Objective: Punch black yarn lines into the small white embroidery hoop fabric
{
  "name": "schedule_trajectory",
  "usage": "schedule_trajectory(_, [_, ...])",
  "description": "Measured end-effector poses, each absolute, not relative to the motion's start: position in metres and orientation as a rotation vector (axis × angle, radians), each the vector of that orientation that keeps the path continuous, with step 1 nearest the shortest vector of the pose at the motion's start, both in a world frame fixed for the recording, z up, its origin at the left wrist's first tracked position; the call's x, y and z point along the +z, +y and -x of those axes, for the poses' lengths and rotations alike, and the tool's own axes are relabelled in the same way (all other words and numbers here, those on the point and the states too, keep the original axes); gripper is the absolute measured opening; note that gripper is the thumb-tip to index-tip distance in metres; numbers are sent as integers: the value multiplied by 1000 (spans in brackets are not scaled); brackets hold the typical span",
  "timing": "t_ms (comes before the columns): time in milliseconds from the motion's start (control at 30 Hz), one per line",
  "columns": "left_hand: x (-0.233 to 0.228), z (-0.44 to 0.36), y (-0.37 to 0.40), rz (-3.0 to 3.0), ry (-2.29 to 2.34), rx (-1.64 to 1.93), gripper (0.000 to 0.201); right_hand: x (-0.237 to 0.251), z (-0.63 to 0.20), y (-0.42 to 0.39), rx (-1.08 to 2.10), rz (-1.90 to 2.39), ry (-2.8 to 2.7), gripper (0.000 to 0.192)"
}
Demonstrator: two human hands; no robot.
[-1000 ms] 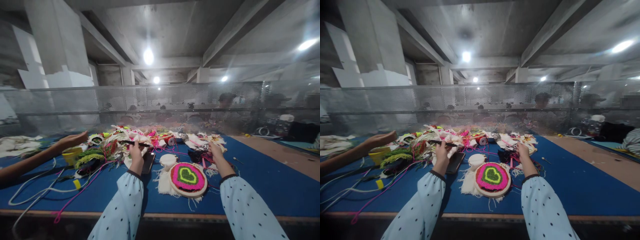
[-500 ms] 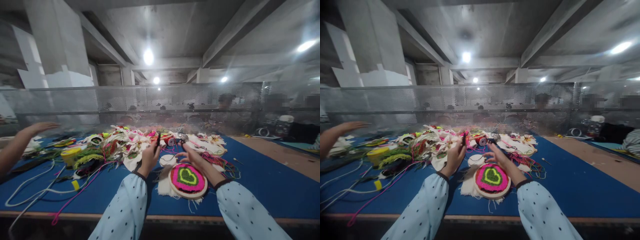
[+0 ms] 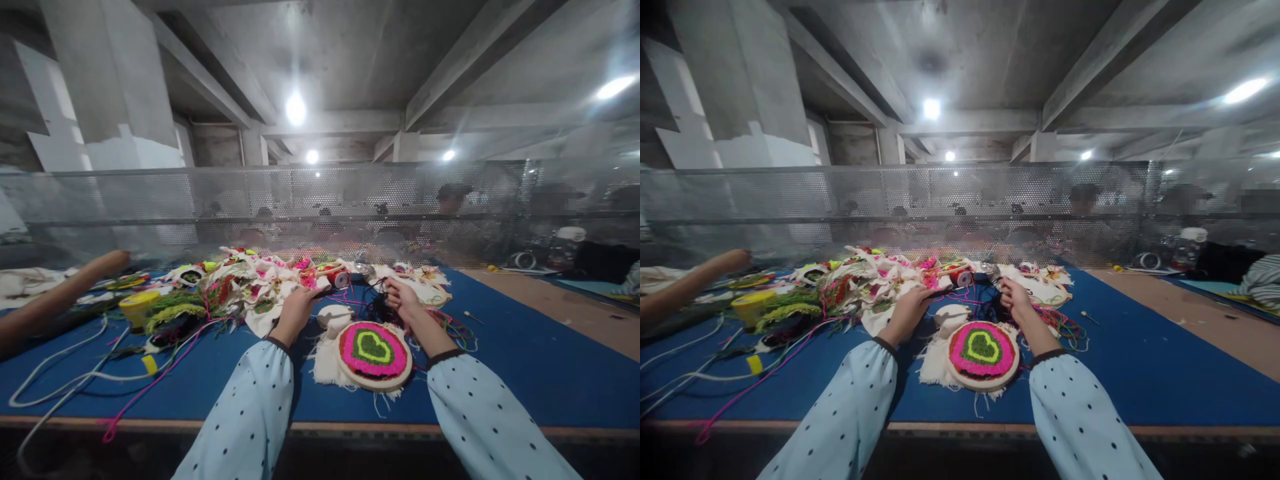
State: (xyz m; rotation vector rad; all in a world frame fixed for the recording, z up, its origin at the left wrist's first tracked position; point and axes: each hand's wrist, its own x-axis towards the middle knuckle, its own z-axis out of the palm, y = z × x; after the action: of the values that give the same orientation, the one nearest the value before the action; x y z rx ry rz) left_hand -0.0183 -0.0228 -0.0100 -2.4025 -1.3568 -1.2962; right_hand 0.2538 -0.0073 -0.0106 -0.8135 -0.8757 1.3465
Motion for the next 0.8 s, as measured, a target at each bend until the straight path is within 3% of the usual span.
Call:
schedule_trajectory(233, [-15, 13, -22, 2516, -1449, -1710, 18, -17, -292, 4, 1175, 815, -695, 36])
schedule_trajectory(400, [-15, 13, -19, 2484, -1563, -1725, 14, -20, -283, 8, 1160, 829, -749, 46])
schedule_trajectory(633, [-9, 19, -23, 2579, -1647, -1543, 9, -26, -288, 11, 1077, 857, -735, 43])
schedule_trajectory(800, [-2, 18, -28, 2897, -1601, -1546, 19, -31, -296, 16, 1032, 864, -768, 42])
